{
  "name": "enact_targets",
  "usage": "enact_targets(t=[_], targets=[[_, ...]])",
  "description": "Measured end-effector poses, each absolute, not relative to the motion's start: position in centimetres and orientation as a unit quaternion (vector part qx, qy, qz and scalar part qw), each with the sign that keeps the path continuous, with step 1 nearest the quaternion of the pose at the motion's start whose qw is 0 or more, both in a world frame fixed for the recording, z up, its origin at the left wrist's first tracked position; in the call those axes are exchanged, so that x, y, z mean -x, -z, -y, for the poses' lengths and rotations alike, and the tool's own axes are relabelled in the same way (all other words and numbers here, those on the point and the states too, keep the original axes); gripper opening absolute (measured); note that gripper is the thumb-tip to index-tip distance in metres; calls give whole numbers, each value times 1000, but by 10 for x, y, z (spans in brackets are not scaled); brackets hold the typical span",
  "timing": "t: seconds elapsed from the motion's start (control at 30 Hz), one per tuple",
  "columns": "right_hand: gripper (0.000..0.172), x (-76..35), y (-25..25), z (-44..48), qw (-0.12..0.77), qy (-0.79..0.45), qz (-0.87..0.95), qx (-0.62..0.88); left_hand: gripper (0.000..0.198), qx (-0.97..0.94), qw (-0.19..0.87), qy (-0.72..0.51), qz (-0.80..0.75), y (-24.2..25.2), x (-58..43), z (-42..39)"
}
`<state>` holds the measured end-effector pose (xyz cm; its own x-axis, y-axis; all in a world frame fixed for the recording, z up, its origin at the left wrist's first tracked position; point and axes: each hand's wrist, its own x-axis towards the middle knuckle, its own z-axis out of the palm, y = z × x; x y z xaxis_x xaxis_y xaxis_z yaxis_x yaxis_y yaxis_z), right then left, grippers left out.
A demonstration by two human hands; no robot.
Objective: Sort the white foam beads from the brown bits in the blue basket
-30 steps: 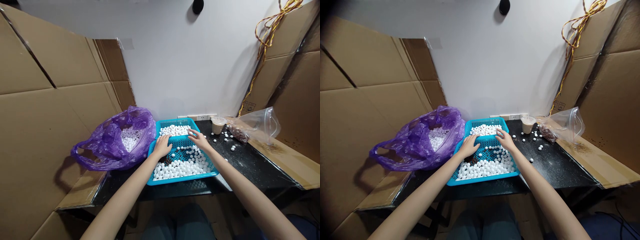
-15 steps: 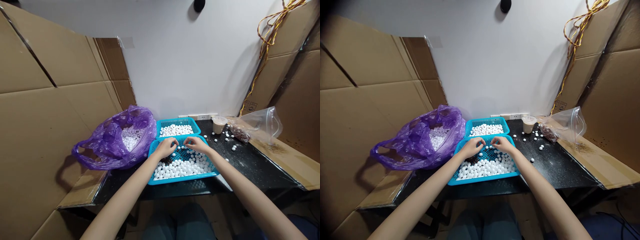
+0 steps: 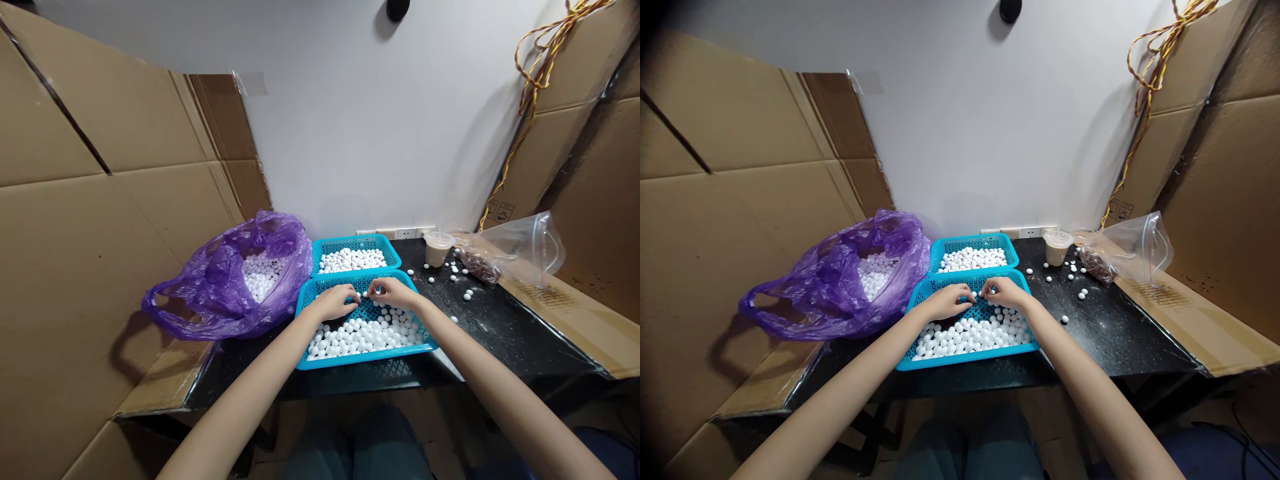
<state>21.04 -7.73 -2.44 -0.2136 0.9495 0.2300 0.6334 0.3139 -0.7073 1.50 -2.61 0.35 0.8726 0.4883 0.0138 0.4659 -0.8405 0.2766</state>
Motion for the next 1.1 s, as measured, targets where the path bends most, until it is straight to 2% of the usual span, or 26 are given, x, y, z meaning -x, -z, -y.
enact_targets(t=[0.33, 1.1], targets=[[14, -210, 23, 79, 321, -232, 744, 539, 15, -956, 120, -46, -263, 2, -15, 24], [13, -212, 27, 76, 270, -230, 729, 586, 16, -952, 173, -53, -246, 5, -18, 23]])
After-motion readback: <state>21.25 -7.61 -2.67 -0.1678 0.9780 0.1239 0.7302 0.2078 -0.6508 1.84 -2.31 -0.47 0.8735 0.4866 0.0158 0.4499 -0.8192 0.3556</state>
